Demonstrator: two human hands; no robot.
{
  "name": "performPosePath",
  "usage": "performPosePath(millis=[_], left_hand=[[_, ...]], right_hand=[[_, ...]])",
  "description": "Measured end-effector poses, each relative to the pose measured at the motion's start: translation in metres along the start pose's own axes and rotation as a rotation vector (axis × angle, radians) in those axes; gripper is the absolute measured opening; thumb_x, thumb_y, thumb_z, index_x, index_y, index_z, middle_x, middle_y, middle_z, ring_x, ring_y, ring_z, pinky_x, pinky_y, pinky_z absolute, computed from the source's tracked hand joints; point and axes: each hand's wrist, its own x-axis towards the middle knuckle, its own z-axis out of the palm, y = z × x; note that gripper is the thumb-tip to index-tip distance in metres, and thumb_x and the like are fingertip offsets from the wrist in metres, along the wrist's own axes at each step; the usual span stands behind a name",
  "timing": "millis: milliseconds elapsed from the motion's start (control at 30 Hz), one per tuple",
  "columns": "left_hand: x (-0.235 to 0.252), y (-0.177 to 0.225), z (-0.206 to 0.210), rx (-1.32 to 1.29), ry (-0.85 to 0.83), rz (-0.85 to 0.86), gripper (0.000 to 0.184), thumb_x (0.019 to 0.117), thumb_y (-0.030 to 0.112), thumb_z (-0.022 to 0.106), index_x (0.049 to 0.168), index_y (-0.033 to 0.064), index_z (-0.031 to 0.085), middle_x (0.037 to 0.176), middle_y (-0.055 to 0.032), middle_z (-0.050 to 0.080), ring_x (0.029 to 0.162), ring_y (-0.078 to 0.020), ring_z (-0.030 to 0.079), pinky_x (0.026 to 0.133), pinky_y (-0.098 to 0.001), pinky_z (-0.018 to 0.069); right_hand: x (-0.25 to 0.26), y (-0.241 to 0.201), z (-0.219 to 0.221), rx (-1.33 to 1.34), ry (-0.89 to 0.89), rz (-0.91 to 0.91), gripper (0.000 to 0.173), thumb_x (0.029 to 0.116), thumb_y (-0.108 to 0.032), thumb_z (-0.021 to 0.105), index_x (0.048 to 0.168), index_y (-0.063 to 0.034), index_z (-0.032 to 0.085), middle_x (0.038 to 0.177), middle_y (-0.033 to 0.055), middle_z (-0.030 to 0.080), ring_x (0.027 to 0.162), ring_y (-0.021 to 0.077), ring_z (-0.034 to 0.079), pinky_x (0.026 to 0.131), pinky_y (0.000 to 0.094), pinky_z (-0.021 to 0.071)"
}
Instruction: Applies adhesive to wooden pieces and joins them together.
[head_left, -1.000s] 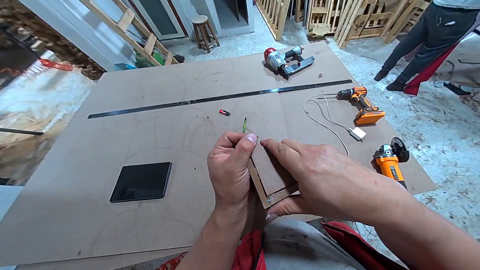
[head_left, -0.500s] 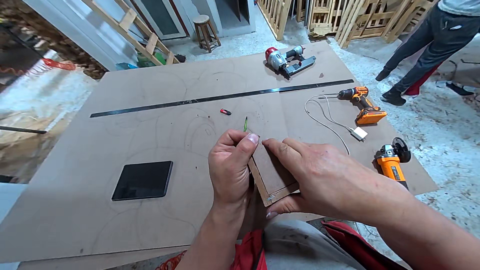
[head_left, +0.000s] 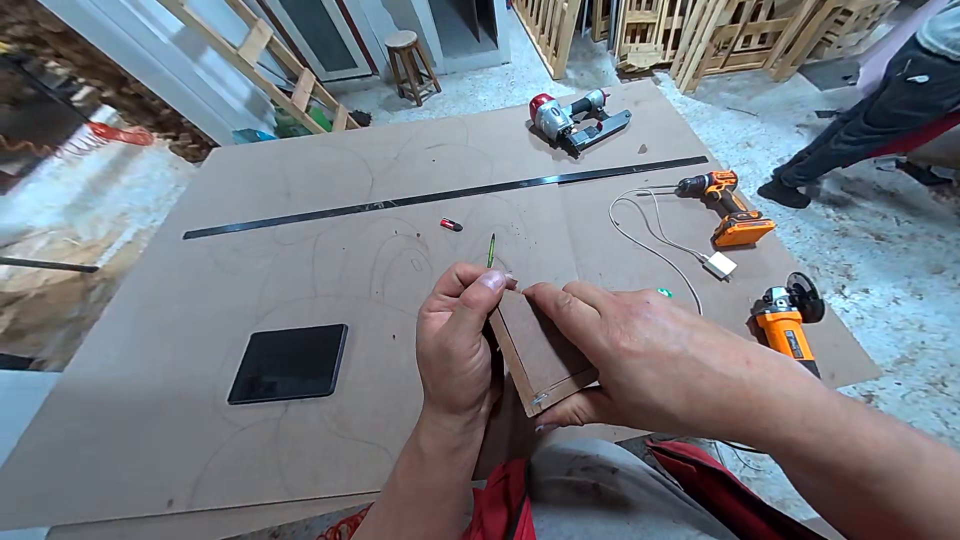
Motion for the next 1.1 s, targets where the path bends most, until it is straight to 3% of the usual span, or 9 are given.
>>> performPosePath(millis=[167,300,400,500,633,767,900,967,1100], left_hand=[[-0.002,-0.003,-0.001,0.026,-0.043,0.041,0.037,0.1096,0.026,0.037,0.102,0.0088,0.069,0.093,-0.0036,0.069,0.08,-0.0092,0.068,0.069,-0.0251,0.059],[0.001,-0.006,-0.013,0.07,-0.109,0.131,0.051,0.1116,0.035,0.022,0.126,0.006,0.061,0.119,-0.007,0.066,0.111,-0.0191,0.064,0.099,-0.0376,0.053],[-0.008,-0.022,-0.059,0.374,0.036,0.161,0.045,0.1109,0.038,0.035,0.134,0.0064,0.057,0.134,-0.007,0.063,0.126,-0.0216,0.059,0.11,-0.0424,0.047],[-0.046,-0.076,-0.131,0.974,0.119,-0.159,0.045,0.0985,0.037,0.06,0.132,0.0062,0.062,0.125,-0.0099,0.068,0.118,-0.022,0.065,0.102,-0.0456,0.0538],[-0.102,-0.162,-0.18,1.498,-0.238,-0.777,0.09,0.0893,0.059,0.068,0.156,0.0074,0.039,0.139,-0.0246,0.058,0.128,-0.0423,0.057,0.105,-0.0625,0.0466],[-0.124,-0.215,-0.175,1.655,-0.28,-0.745,0.11,0.0827,0.06,0.074,0.161,0.003,0.022,0.146,-0.0231,0.053,0.126,-0.0363,0.06,0.104,-0.0527,0.051],[-0.105,-0.214,-0.176,1.549,-0.151,-0.824,0.098,0.0844,0.035,0.077,0.162,0.0048,0.024,0.138,-0.0201,0.061,0.122,-0.033,0.064,0.104,-0.0513,0.0509],[-0.088,-0.176,-0.187,1.344,-0.102,-0.917,0.073,0.0852,0.03,0.076,0.149,0.0068,0.048,0.125,-0.0185,0.068,0.116,-0.0319,0.066,0.102,-0.0542,0.0513],[-0.074,-0.026,-0.193,0.908,-0.04,-0.755,0.039,0.0909,0.037,0.069,0.107,0.0015,0.067,0.073,-0.0066,0.067,0.057,-0.0181,0.065,0.054,-0.0382,0.0584]], right_hand=[[0.001,0.001,0.0,0.009,0.003,-0.011,0.09,0.0841,-0.076,0.061,0.14,-0.0063,0.055,0.091,-0.0005,0.06,0.07,0.0098,0.061,0.054,0.0254,0.0499],[0.001,0.0,-0.001,0.012,-0.013,-0.006,0.088,0.0846,-0.077,0.06,0.139,-0.0074,0.055,0.092,-0.0003,0.06,0.072,0.0103,0.063,0.055,0.026,0.0509],[0.0,0.0,-0.001,0.033,-0.041,0.015,0.09,0.0838,-0.078,0.06,0.141,-0.0085,0.053,0.095,-0.0003,0.061,0.074,0.0104,0.064,0.057,0.0266,0.0526],[0.001,0.001,-0.001,0.034,-0.039,0.015,0.09,0.0844,-0.077,0.059,0.142,-0.0084,0.053,0.093,-0.0009,0.059,0.073,0.0103,0.063,0.056,0.0263,0.0512],[0.001,0.0,0.0,0.028,-0.024,0.007,0.089,0.0843,-0.077,0.059,0.14,-0.0081,0.054,0.09,-0.0017,0.058,0.07,0.0099,0.061,0.055,0.0258,0.0496],[0.001,0.001,0.0,0.07,-0.053,0.012,0.088,0.0853,-0.076,0.06,0.142,-0.0088,0.052,0.093,-0.0016,0.059,0.072,0.0103,0.062,0.056,0.0265,0.0508],[0.002,0.002,0.0,0.082,-0.046,0.007,0.088,0.0853,-0.075,0.061,0.142,-0.0088,0.052,0.094,-0.0013,0.06,0.073,0.0104,0.063,0.057,0.0268,0.0513],[0.002,0.003,-0.001,0.087,-0.06,0.011,0.089,0.0847,-0.076,0.061,0.143,-0.0093,0.052,0.095,-0.0011,0.06,0.074,0.0107,0.063,0.058,0.0273,0.052],[0.003,0.002,-0.004,0.103,-0.086,0.002,0.087,0.0855,-0.075,0.061,0.14,-0.0076,0.052,0.094,0.0002,0.059,0.073,0.0116,0.063,0.057,0.0277,0.0514]])
